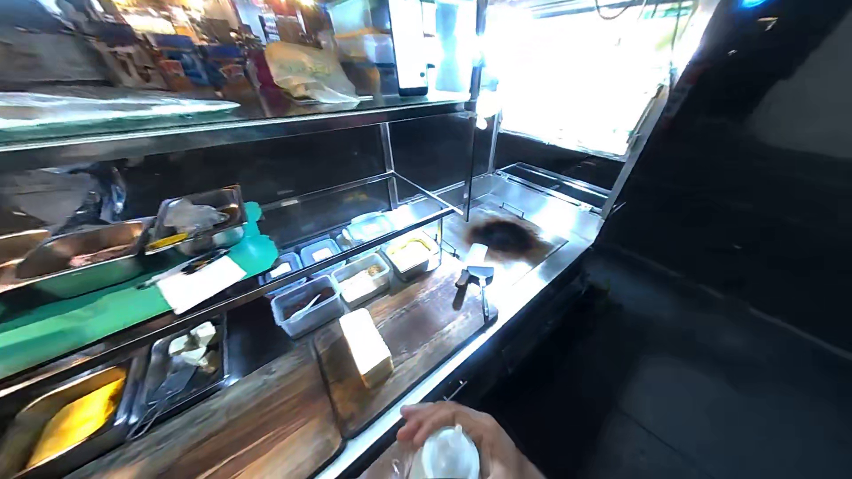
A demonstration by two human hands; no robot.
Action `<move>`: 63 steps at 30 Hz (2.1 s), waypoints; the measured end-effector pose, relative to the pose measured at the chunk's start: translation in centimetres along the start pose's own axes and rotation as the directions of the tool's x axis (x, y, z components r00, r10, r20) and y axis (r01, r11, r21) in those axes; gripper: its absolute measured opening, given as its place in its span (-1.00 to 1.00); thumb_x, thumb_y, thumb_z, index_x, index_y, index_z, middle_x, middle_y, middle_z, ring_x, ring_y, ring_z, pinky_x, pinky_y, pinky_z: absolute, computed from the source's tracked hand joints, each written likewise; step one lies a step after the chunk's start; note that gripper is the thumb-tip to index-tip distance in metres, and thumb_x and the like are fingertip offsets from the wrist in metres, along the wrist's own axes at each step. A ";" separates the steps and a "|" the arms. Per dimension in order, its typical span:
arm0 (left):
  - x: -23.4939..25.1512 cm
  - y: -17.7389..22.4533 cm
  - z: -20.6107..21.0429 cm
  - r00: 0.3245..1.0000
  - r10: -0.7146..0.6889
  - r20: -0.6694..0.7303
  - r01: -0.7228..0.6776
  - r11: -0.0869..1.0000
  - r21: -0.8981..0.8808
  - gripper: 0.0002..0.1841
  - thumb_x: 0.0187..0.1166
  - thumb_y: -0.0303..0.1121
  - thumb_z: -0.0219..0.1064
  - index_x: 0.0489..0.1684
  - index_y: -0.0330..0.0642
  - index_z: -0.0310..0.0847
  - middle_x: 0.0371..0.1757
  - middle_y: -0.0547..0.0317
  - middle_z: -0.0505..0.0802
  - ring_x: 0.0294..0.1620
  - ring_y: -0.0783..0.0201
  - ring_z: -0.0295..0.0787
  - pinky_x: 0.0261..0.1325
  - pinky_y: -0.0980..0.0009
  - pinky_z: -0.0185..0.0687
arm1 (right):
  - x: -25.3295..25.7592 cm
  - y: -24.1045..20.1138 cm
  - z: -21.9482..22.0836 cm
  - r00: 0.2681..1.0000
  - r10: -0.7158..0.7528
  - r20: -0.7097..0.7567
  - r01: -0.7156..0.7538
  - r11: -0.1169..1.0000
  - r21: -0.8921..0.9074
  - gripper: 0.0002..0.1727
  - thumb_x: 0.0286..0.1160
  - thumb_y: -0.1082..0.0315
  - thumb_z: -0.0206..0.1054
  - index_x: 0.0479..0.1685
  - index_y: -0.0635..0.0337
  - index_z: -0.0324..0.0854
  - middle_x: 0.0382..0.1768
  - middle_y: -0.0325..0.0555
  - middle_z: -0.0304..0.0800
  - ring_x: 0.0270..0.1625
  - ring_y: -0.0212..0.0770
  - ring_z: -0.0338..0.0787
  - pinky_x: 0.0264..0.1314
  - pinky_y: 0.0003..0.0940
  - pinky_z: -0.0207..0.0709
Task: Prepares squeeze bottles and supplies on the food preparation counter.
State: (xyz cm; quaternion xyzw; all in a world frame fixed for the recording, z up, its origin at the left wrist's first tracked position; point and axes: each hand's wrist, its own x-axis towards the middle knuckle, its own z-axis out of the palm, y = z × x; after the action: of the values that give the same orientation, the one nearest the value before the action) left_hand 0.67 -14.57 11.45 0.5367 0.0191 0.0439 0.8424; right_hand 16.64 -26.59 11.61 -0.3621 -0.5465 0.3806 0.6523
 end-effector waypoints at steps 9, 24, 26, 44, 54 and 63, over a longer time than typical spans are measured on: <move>12.4 1.6 -4.8 0.982 0.112 0.154 -0.147 0.961 0.235 -0.13 -0.07 -0.33 0.77 0.41 -0.41 0.51 0.26 0.29 0.83 0.31 0.57 0.69 0.47 0.50 0.59 | 4.6 0.2 -10.8 0.996 0.081 -0.025 -0.083 0.994 -0.072 -0.01 0.32 -0.20 0.54 0.62 0.34 0.36 0.67 0.20 0.42 0.76 0.16 0.32 0.83 0.12 0.19; 14.0 2.2 -1.8 0.681 0.322 -0.658 -0.131 0.937 0.323 -0.12 -0.12 -0.41 0.77 0.36 -0.40 0.43 0.17 0.33 0.80 0.22 0.58 0.71 0.34 0.53 0.66 | 14.7 7.2 -16.7 0.924 0.042 0.381 -0.153 0.952 0.266 -0.15 0.26 -0.03 0.65 0.52 0.24 0.46 0.61 0.16 0.48 0.66 0.07 0.48 0.66 0.01 0.47; 14.2 2.0 -0.6 0.626 0.294 -0.722 -0.111 0.950 0.291 -0.09 -0.15 -0.52 0.76 0.38 -0.45 0.36 0.19 0.24 0.78 0.23 0.52 0.72 0.35 0.49 0.68 | 15.9 8.0 -16.6 0.836 0.012 0.548 -0.193 0.942 0.274 -0.19 0.26 -0.07 0.62 0.39 0.38 0.58 0.61 0.27 0.47 0.71 0.13 0.41 0.75 0.03 0.36; 11.9 1.3 0.1 0.162 0.427 -0.889 0.099 0.890 0.446 -0.14 -0.04 -0.43 0.75 0.37 -0.57 0.42 0.21 0.05 0.79 0.24 0.53 0.70 0.42 0.57 0.58 | 16.9 8.9 -8.2 0.910 0.155 0.384 -0.184 0.982 0.040 -0.46 -0.03 0.23 0.73 -0.09 0.38 0.68 0.24 0.14 0.72 0.39 -0.12 0.66 0.48 -0.22 0.56; 6.3 0.5 -7.6 0.194 0.646 -0.738 0.398 0.636 0.661 -0.44 0.30 -0.32 0.53 0.20 -0.61 0.63 0.04 -0.24 0.89 0.12 0.16 0.87 0.33 0.26 0.70 | 17.4 11.1 -0.3 0.994 0.104 -0.037 -0.110 0.930 -0.352 -0.47 -0.08 0.21 0.72 -0.13 0.41 0.74 0.15 0.20 0.76 0.31 -0.11 0.73 0.40 -0.30 0.62; 2.1 -2.2 -17.0 -0.030 0.577 -0.816 0.308 0.782 0.541 0.00 -0.07 -0.14 0.83 0.40 -0.59 0.45 0.19 -0.26 0.83 0.23 0.11 0.82 0.40 0.16 0.72 | 13.0 15.9 1.6 1.000 -0.001 -0.021 -0.011 0.834 -0.552 -0.23 0.60 0.07 0.42 0.69 0.29 0.24 0.76 0.48 0.07 0.83 0.09 0.21 0.78 0.03 0.29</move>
State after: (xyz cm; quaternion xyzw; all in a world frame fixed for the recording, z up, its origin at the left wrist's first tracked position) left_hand 1.51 0.02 2.26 0.5678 0.5652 0.4931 0.3391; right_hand 14.89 -7.82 3.40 -0.5401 -0.6253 0.2049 0.5247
